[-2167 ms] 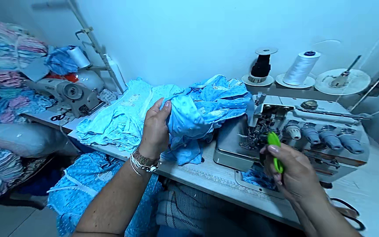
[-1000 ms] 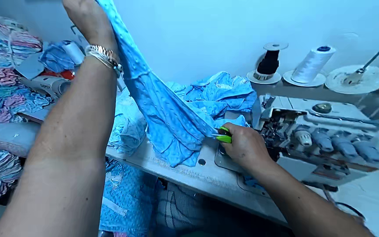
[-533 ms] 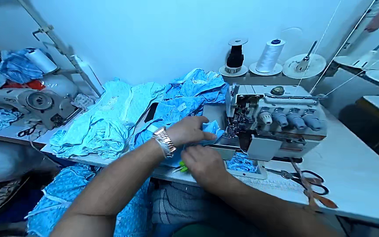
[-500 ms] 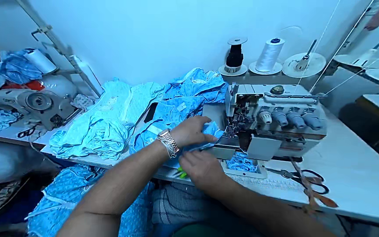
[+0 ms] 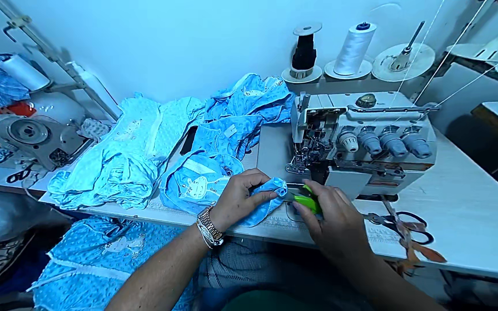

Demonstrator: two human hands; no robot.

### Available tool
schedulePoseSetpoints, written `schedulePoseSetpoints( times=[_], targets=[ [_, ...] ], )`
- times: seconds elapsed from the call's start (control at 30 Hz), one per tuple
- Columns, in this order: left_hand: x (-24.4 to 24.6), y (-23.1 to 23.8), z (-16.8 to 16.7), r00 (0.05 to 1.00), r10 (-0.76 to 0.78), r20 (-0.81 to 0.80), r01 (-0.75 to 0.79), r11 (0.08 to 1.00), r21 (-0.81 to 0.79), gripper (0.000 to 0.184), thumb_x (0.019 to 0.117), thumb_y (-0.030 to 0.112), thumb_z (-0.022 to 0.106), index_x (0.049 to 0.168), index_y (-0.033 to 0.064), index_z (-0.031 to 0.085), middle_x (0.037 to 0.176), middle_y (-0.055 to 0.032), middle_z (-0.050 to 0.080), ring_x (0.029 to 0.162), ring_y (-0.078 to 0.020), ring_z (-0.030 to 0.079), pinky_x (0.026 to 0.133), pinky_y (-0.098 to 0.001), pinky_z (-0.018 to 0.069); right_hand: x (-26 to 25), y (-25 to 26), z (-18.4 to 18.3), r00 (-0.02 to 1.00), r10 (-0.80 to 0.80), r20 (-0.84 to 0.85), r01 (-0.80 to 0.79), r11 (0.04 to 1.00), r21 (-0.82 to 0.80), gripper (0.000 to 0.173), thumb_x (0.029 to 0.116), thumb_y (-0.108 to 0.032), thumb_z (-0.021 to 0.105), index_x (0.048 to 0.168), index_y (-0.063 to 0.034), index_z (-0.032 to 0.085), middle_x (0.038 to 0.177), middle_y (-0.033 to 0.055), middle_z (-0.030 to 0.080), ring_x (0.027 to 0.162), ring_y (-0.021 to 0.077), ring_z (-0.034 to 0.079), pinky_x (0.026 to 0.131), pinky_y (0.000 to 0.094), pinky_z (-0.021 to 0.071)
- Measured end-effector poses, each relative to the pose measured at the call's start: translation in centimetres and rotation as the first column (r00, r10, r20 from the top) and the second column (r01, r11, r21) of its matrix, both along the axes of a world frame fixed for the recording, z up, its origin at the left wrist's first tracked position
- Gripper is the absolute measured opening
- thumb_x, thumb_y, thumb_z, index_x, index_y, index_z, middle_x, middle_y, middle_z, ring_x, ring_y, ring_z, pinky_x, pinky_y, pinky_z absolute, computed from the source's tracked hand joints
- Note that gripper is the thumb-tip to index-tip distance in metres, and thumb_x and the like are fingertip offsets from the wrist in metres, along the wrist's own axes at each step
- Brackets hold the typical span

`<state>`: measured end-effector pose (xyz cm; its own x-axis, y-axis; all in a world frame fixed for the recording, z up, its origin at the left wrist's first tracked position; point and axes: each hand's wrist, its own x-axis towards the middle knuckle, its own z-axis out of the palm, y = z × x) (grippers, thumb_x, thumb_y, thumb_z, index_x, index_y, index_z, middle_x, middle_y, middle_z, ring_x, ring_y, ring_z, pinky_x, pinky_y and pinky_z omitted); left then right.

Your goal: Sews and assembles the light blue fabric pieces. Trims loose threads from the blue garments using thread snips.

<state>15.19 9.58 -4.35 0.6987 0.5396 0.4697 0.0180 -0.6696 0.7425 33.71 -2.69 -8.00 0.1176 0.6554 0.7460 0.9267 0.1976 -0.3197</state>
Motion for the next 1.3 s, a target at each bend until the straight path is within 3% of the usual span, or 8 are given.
schedulePoseSetpoints(
  times=[0.13, 0.37, 0.63, 0.77, 0.97, 1.1, 1.3],
  targets=[
    [-0.1, 0.6, -0.7, 0.997, -0.072, 0.037, 0.068, 0.993, 0.099, 0.013, 0.0945, 0.006, 0.066, 0.095, -0.0032, 0.075, 0.099, -0.0084, 0.072, 0.097, -0.0074, 0.067, 0.09, -0.0208, 0.0539, -0.7, 0.5, 0.6, 0.999, 0.015, 0.037, -0.016, 0.999, 0.036, 0.036, 0.1008, -0.027, 0.058, 0.121, 0.0003, 0.068, 0.097, 0.0144, 0.071, 0.085, 0.0298, 0.068, 0.069, 0.0392, 0.0552],
    [-0.9, -0.6, -0.4, 0.998, -0.058, 0.026, 0.054, 0.989, 0.136, 0.02, 0.0998, 0.008, 0.059, 0.101, -0.0033, 0.075, 0.101, -0.0083, 0.071, 0.098, -0.0104, 0.066, 0.09, -0.0232, 0.0531, -0.4, -0.8, 0.5, 0.999, -0.016, -0.039, 0.017, 1.0, 0.017, 0.04, 0.1, -0.033, 0.056, 0.119, -0.0017, 0.071, 0.097, 0.0111, 0.072, 0.082, 0.0233, 0.067, 0.068, 0.0343, 0.0537],
    [-0.6, -1.4, 0.1, 0.998, -0.055, -0.023, 0.059, 0.953, 0.296, 0.021, 0.0998, 0.01, 0.059, 0.102, -0.0007, 0.076, 0.101, -0.0074, 0.071, 0.1, -0.0142, 0.064, 0.091, -0.0264, 0.0516, -1.2, -1.4, 1.2, 0.997, -0.005, -0.071, 0.007, 1.0, 0.021, 0.04, 0.0993, -0.033, 0.057, 0.121, -0.0021, 0.071, 0.098, 0.0107, 0.072, 0.084, 0.02, 0.067, 0.069, 0.0311, 0.0543],
    [-0.7, -1.3, -0.3, 0.998, -0.046, -0.049, 0.062, 0.919, 0.39, 0.024, 0.1016, 0.014, 0.057, 0.099, 0.0015, 0.077, 0.1, -0.0061, 0.072, 0.099, -0.0159, 0.064, 0.09, -0.0303, 0.0519, -1.1, -1.9, 1.3, 0.992, 0.021, -0.121, -0.016, 0.999, 0.037, 0.044, 0.1002, -0.039, 0.058, 0.122, -0.0028, 0.07, 0.096, 0.0083, 0.071, 0.083, 0.0146, 0.066, 0.071, 0.0275, 0.0538],
    [-0.8, -1.9, -0.3, 0.998, 0.033, -0.058, -0.001, 0.88, 0.475, 0.032, 0.1046, 0.022, 0.05, 0.087, 0.0062, 0.072, 0.081, -0.0025, 0.068, 0.082, -0.0149, 0.063, 0.073, -0.0321, 0.0483, -1.2, -2.2, 0.4, 0.989, 0.088, -0.121, -0.076, 0.992, 0.105, 0.041, 0.1009, -0.036, 0.061, 0.123, -0.0019, 0.067, 0.092, 0.0101, 0.07, 0.079, 0.0112, 0.066, 0.068, 0.0232, 0.0536],
    [-1.0, -1.8, -0.6, 0.999, -0.007, -0.042, 0.025, 0.893, 0.449, 0.033, 0.1053, 0.022, 0.05, 0.087, 0.0049, 0.072, 0.08, -0.0025, 0.066, 0.081, -0.0141, 0.062, 0.075, -0.0303, 0.0508, -1.1, -2.1, 0.3, 0.967, 0.092, -0.238, -0.071, 0.993, 0.095, 0.047, 0.1005, -0.041, 0.062, 0.124, 0.0004, 0.066, 0.095, 0.008, 0.069, 0.08, 0.0039, 0.063, 0.069, 0.0176, 0.0531],
    [-0.9, -1.7, -1.1, 0.999, -0.009, -0.044, 0.027, 0.898, 0.439, 0.033, 0.1052, 0.023, 0.051, 0.087, 0.0052, 0.072, 0.08, -0.002, 0.066, 0.083, -0.0136, 0.063, 0.076, -0.0294, 0.0517, -1.2, -1.9, 0.2, 0.956, 0.158, -0.249, -0.129, 0.983, 0.128, 0.044, 0.0991, -0.04, 0.065, 0.124, -0.0034, 0.067, 0.097, 0.0058, 0.071, 0.084, 0.0026, 0.065, 0.072, 0.0164, 0.0546]
  ],
)
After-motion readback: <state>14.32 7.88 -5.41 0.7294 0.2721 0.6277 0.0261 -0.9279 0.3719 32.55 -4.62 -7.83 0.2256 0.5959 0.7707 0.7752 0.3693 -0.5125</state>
